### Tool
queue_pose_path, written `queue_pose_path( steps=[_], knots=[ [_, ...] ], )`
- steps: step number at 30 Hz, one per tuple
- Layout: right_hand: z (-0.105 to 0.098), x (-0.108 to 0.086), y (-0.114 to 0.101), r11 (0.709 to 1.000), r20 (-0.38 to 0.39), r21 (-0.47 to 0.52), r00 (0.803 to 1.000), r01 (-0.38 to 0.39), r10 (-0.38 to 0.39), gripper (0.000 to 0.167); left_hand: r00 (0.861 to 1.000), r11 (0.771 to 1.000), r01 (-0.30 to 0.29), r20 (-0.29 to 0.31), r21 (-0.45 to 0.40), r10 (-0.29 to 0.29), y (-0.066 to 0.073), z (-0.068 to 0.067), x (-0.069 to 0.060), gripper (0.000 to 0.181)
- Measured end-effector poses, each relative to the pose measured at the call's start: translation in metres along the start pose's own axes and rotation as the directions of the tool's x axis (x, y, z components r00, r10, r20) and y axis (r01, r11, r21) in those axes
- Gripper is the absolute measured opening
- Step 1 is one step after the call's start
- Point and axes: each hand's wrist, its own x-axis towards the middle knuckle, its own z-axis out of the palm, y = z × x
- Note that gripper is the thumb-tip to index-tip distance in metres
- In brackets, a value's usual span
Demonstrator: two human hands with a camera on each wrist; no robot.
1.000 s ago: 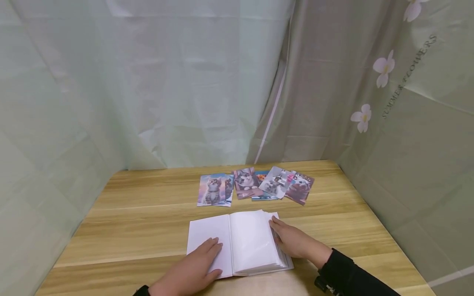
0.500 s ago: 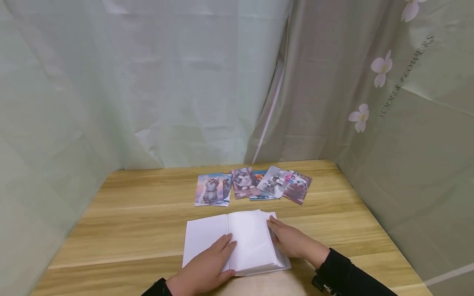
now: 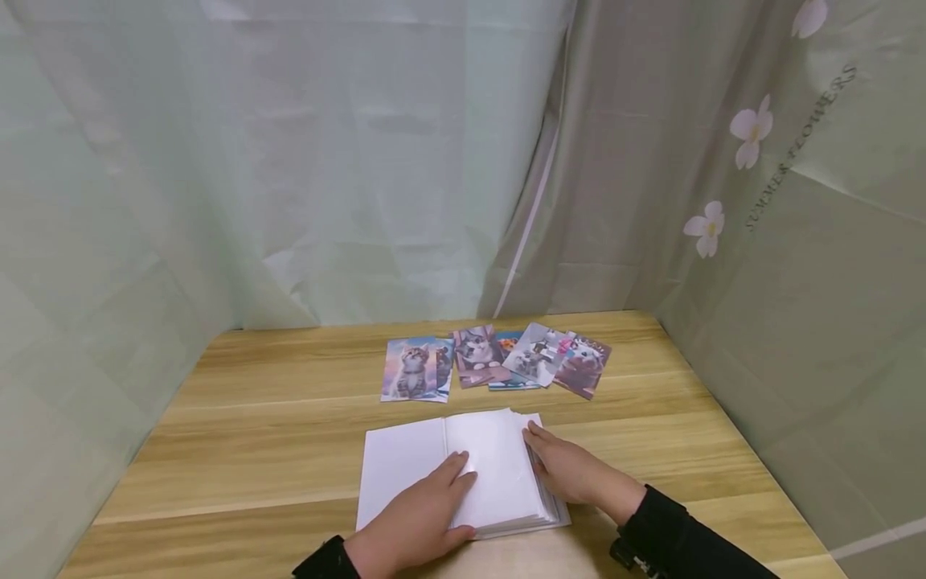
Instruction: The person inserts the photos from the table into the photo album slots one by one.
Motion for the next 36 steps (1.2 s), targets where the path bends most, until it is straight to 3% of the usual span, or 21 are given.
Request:
queue_pose_path(
  steps=[10,19,29,36],
  knots=[
    [-0.001,0.004,0.0,1.0,0.002,0.01,1.0,0.008,-0.009,0.055,0.999,0.997,0.042,0.001,0.06,-0.043,0.002,0.004,0.003,0.069],
    [-0.008,0.004,-0.003,0.999,0.023,0.044,1.0,0.002,-0.003,0.054,0.999,0.994,0.012,-0.051,0.105,-0.007,0.003,0.004,0.003,0.068],
    [-0.001,0.009,0.011,0.995,-0.052,0.085,0.998,0.049,-0.045,0.051,0.998,0.994,0.032,-0.055,0.105,-0.026,0.007,0.004,0.007,0.068],
    [-0.017,0.011,0.013,0.99,-0.062,0.119,0.995,0.081,-0.074,0.044,0.999,0.993,0.024,-0.046,0.117,-0.019,0.006,0.004,0.004,0.069]
  ],
)
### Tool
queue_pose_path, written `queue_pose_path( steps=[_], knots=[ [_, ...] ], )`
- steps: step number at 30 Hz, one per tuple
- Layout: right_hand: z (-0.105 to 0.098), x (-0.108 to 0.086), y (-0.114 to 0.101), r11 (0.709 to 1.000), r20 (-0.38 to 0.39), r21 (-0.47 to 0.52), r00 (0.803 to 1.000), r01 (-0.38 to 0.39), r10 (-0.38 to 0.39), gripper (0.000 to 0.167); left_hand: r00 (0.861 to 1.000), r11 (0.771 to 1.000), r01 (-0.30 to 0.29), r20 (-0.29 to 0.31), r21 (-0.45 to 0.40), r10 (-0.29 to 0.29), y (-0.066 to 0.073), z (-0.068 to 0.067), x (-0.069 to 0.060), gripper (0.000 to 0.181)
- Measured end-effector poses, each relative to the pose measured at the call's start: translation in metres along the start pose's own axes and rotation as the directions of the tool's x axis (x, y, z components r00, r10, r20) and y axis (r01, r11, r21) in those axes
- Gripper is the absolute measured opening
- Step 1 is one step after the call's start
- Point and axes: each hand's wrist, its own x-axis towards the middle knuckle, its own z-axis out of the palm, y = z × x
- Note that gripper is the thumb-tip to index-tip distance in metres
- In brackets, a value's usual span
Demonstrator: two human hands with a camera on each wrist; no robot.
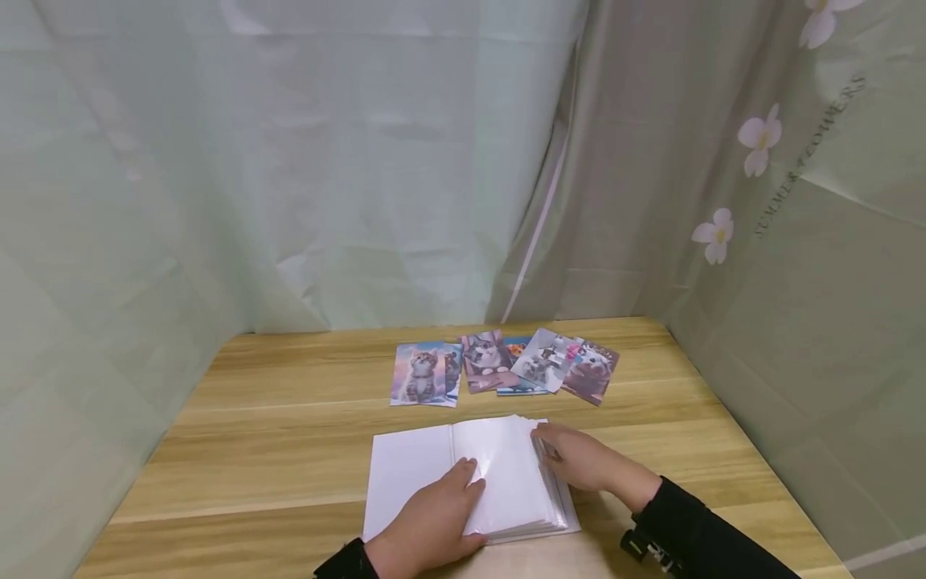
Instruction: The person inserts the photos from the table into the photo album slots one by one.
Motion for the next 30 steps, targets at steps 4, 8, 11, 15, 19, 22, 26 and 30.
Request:
queue_pose_path(
  steps=[4,8,11,15,19,22,26,30],
  knots=[
    [-0.012,0.004,0.006,1.0,-0.023,-0.021,1.0,0.017,-0.017,0.042,1.0,1.0,-0.011,-0.018,0.023,0.011,-0.001,0.0,0.0,0.068],
    [-0.025,0.008,0.016,1.0,-0.053,-0.013,0.998,0.016,-0.017,0.041,1.0,0.999,-0.015,-0.025,0.033,0.016,-0.002,0.0,0.0,0.068],
    [-0.034,0.011,0.024,1.0,-0.081,-0.002,0.997,0.004,-0.004,0.042,1.0,0.999,-0.017,-0.025,0.032,0.018,-0.002,-0.001,0.0,0.068],
    [-0.047,0.014,0.033,1.0,-0.101,-0.016,0.995,-0.014,0.012,0.043,0.999,0.999,-0.022,-0.03,0.032,0.023,-0.002,-0.002,0.0,0.067],
    [-0.06,0.018,0.043,0.999,-0.109,-0.021,0.993,-0.048,0.046,0.044,0.999,0.999,-0.022,-0.045,0.026,0.023,-0.001,-0.003,0.0,0.067],
    [-0.068,0.023,0.051,0.997,-0.121,-0.027,0.99,-0.071,0.067,0.041,0.998,1.0,-0.02,-0.055,0.022,0.021,-0.001,-0.001,0.0,0.067],
    [-0.078,0.028,0.062,0.995,-0.121,-0.029,0.989,-0.094,0.09,0.042,0.997,0.999,-0.026,-0.076,0.027,0.028,-0.001,0.002,0.0,0.066],
    [-0.087,0.033,0.07,0.995,-0.129,-0.041,0.988,-0.09,0.084,0.043,0.994,0.999,-0.037,-0.098,0.035,0.04,0.0,0.003,-0.001,0.065]
  ],
)
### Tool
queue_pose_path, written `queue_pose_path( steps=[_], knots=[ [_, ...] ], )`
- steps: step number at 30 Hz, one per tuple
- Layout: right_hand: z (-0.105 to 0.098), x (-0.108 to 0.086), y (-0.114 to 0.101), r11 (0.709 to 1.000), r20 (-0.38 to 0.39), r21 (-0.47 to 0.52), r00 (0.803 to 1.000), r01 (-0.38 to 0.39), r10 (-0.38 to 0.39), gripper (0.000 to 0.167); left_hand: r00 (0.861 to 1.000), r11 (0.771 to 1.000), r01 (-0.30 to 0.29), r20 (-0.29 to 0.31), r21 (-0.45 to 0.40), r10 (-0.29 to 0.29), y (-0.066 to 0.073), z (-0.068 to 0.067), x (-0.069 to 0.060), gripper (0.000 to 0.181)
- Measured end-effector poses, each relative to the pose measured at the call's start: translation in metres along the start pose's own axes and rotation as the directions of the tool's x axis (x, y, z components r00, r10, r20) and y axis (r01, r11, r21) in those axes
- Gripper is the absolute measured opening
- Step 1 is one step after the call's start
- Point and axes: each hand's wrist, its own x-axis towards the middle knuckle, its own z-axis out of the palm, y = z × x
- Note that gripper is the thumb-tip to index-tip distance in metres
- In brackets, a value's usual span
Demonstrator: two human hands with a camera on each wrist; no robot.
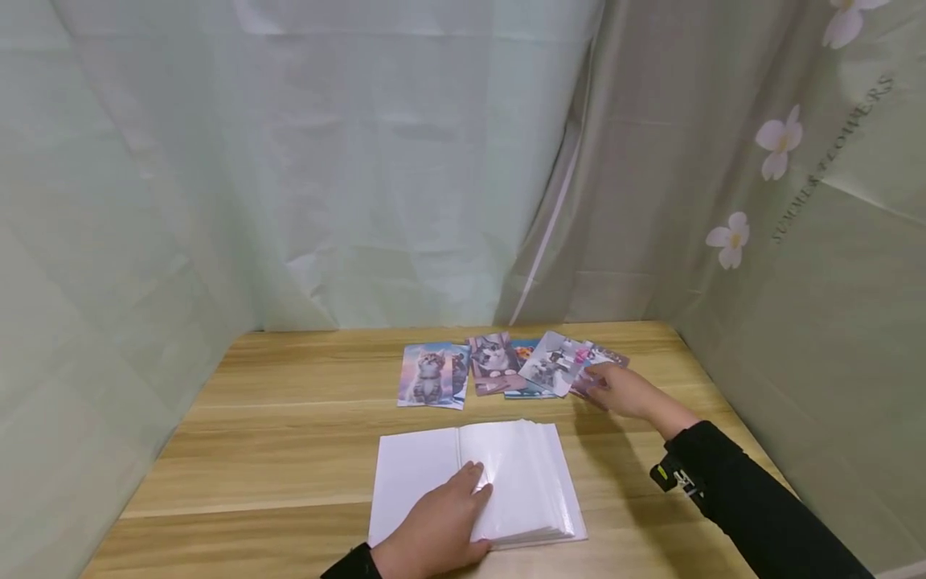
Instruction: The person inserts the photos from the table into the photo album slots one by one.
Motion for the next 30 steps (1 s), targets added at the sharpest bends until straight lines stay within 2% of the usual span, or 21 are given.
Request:
queue_pose_path(
  steps=[3,8,13,16,23,30],
  knots=[
    [-0.007,0.005,0.003,1.0,-0.017,-0.01,1.0,0.003,-0.003,0.043,1.0,1.0,-0.004,-0.002,0.01,0.004,0.0,0.0,0.001,0.064],
    [-0.016,0.011,0.01,0.999,-0.001,0.006,0.999,-0.045,0.045,0.046,1.0,1.0,-0.007,0.029,0.011,0.007,0.0,-0.002,0.002,0.064],
    [-0.019,0.021,0.024,0.999,0.0,-0.013,0.999,-0.04,0.04,0.046,0.999,1.0,-0.013,0.037,0.01,0.013,-0.001,-0.001,0.001,0.063],
    [-0.021,0.026,0.031,0.997,0.015,-0.022,0.997,-0.073,0.074,0.048,0.999,1.0,-0.007,0.046,0.006,0.007,0.0,0.0,0.001,0.062],
    [-0.022,0.04,0.047,0.991,0.026,-0.059,0.992,-0.121,0.123,0.045,0.992,1.0,0.016,0.127,-0.024,-0.013,0.0,0.0,0.005,0.065],
    [-0.022,0.053,0.059,0.976,0.057,-0.076,0.976,-0.204,0.208,0.046,0.993,1.0,0.014,0.12,0.006,-0.015,0.001,0.0,0.005,0.063]
  ],
)
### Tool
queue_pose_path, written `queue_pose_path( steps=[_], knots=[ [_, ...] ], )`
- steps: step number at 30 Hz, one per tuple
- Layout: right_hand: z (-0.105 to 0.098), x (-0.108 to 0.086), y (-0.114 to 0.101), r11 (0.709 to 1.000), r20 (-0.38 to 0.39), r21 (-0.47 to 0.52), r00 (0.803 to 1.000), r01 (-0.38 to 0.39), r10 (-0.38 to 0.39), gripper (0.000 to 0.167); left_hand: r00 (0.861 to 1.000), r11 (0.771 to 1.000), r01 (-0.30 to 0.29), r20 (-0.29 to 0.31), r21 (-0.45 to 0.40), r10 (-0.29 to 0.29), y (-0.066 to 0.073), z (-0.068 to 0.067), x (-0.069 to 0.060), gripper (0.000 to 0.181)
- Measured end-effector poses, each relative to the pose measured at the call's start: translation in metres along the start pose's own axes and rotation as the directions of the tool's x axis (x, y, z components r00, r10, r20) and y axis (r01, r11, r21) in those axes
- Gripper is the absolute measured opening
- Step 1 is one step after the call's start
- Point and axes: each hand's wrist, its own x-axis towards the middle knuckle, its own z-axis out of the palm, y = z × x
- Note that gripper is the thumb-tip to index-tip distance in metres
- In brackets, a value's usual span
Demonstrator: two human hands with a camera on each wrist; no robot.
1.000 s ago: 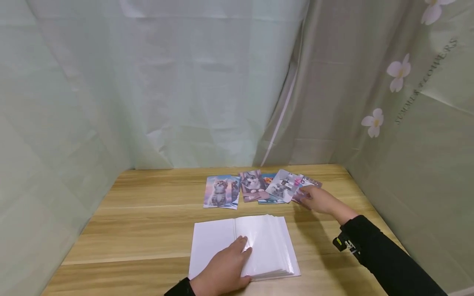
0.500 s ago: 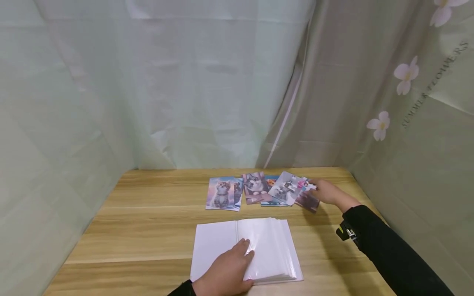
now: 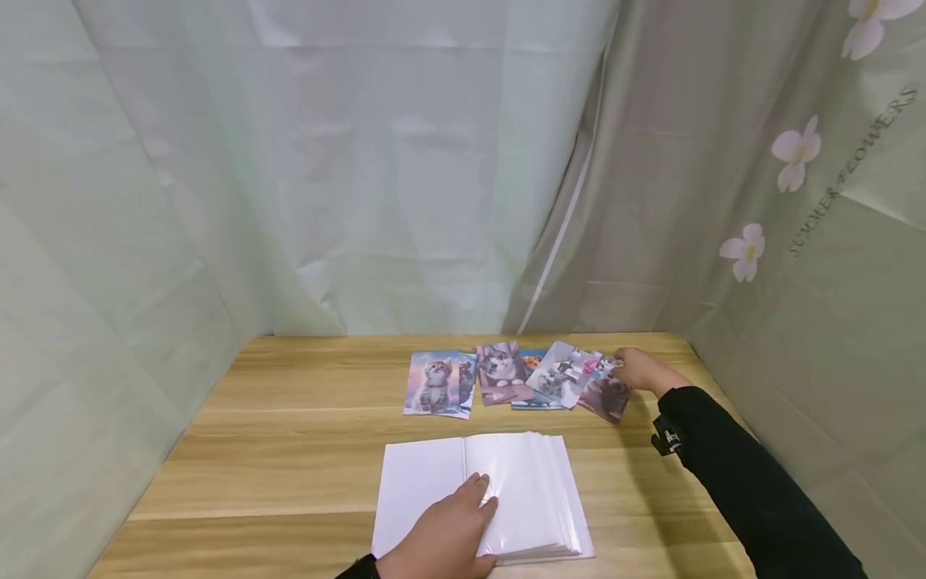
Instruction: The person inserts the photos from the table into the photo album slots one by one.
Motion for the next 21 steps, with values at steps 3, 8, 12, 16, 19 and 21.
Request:
queue_pose_path(
  steps=[3,8,12,16,19,21],
  knots=[
    [-0.001,0.003,0.004,0.999,0.017,-0.023,0.999,-0.031,0.031,0.047,1.0,1.0,0.001,-0.002,0.015,-0.001,0.001,-0.001,0.0,0.064],
    [-0.001,0.007,0.013,0.997,0.027,-0.029,0.997,-0.067,0.068,0.046,1.0,0.998,0.002,-0.018,0.059,-0.001,0.004,0.0,0.001,0.066],
    [0.006,0.011,0.021,0.995,0.039,0.016,0.995,-0.097,0.096,0.035,1.0,0.998,0.011,-0.011,0.069,-0.01,0.004,0.0,0.001,0.066],
    [0.015,0.016,0.028,0.993,0.027,0.046,0.994,-0.108,0.107,0.026,1.0,0.998,0.019,0.012,0.057,-0.019,0.003,0.0,0.001,0.067],
    [0.018,0.019,0.032,0.996,0.003,0.047,0.997,-0.081,0.081,0.032,0.999,0.998,0.02,0.024,0.053,-0.021,0.003,-0.002,0.002,0.066],
    [0.019,0.02,0.033,0.995,-0.003,0.056,0.997,-0.077,0.077,0.035,0.999,0.998,0.021,0.031,0.052,-0.023,0.003,-0.003,0.003,0.066]
  ],
)
